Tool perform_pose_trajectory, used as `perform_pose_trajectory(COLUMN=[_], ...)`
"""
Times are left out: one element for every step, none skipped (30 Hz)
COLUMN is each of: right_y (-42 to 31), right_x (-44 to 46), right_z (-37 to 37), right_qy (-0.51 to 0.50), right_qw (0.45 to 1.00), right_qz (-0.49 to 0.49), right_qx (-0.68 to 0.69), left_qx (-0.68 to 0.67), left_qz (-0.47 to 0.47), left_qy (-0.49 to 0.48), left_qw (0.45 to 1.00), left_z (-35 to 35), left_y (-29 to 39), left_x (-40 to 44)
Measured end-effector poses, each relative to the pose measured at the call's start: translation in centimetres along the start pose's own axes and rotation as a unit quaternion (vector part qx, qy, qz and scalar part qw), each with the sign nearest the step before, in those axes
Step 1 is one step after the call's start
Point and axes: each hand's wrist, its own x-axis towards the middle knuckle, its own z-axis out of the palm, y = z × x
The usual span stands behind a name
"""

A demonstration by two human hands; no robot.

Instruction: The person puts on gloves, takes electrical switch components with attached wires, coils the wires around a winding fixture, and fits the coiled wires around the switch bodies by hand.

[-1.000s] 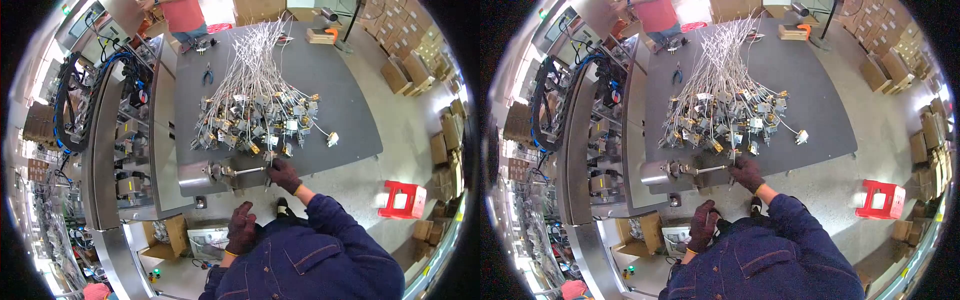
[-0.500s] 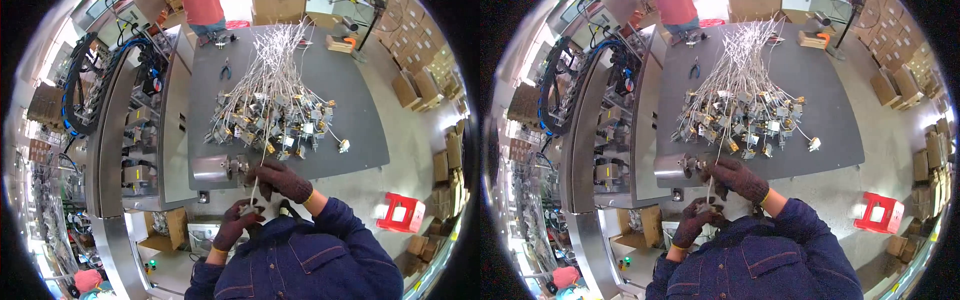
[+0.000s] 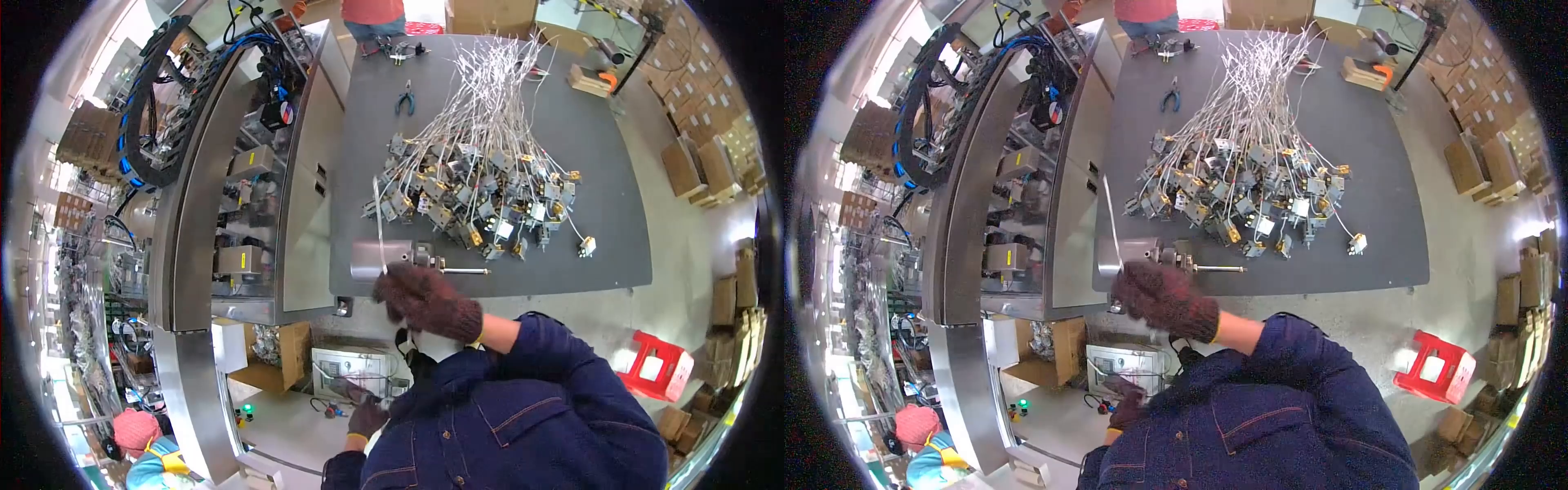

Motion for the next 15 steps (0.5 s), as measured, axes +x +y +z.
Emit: perform_pose_trajectory(right_y=[1.1, 2.9, 4.5, 5.4, 6.4, 7.5, 8.2, 8.5, 8.7, 8.8, 8.7, 8.5, 8.3, 7.5, 6.2], right_x=[0.3, 0.9, 1.2, 0.7, 0.2, -0.8, -1.8, -2.5, -3.1, -3.5, -3.5, -3.3, -3.1, -3.2, -3.5], right_z=[0.7, 1.5, 2.1, 2.6, 2.6, 2.6, 2.6, 2.8, 3.0, 2.9, 1.9, 0.2, -1.6, -3.3, -5.2], right_qy=[0.001, -0.002, -0.006, -0.001, -0.003, -0.058, -0.11, -0.111, -0.091, -0.072, -0.074, -0.036, 0.009, 0.035, 0.061], right_qw=[1.0, 0.994, 0.975, 0.963, 0.963, 0.947, 0.925, 0.925, 0.929, 0.932, 0.931, 0.994, 0.868, 0.908, 0.937], right_qz=[0.0, 0.089, 0.176, 0.145, 0.146, 0.143, 0.138, 0.139, 0.167, 0.196, 0.198, -0.104, -0.387, -0.292, -0.192], right_qx=[-0.001, 0.066, 0.133, 0.228, 0.228, 0.282, 0.336, 0.335, 0.317, 0.298, 0.297, -0.009, -0.312, -0.3, -0.285], left_qx=[-0.078, -0.02, 0.038, 0.038, 0.064, 0.089, 0.09, 0.153, 0.214, 0.212, 0.227, 0.241, 0.24, 0.219, 0.198], left_qz=[-0.007, -0.036, -0.065, -0.066, -0.071, -0.076, -0.077, -0.076, -0.075, -0.077, -0.095, -0.112, -0.114, -0.12, -0.125], left_qy=[-0.022, 0.006, 0.035, 0.036, -0.041, -0.121, -0.125, -0.175, -0.222, -0.221, -0.26, -0.301, -0.303, -0.3, -0.297], left_qw=[0.997, 0.999, 0.997, 0.996, 0.995, 0.986, 0.985, 0.97, 0.948, 0.949, 0.934, 0.916, 0.916, 0.921, 0.926], left_z=[-1.9, -1.8, -1.7, -1.9, -2.0, -2.1, -2.8, -4.0, -4.7, -4.4, -3.7, -3.1, -2.6, -2.2, -1.8], left_y=[1.7, 1.3, 0.6, -0.7, -2.6, -3.7, -3.7, -2.6, -2.0, -2.6, -3.4, -3.8, -4.3, -4.5, -4.5], left_x=[-1.0, -2.1, -3.1, -3.7, -4.4, -5.1, -5.9, -6.4, -6.7, -6.8, -7.2, -7.6, -8.0, -8.1, -8.3])
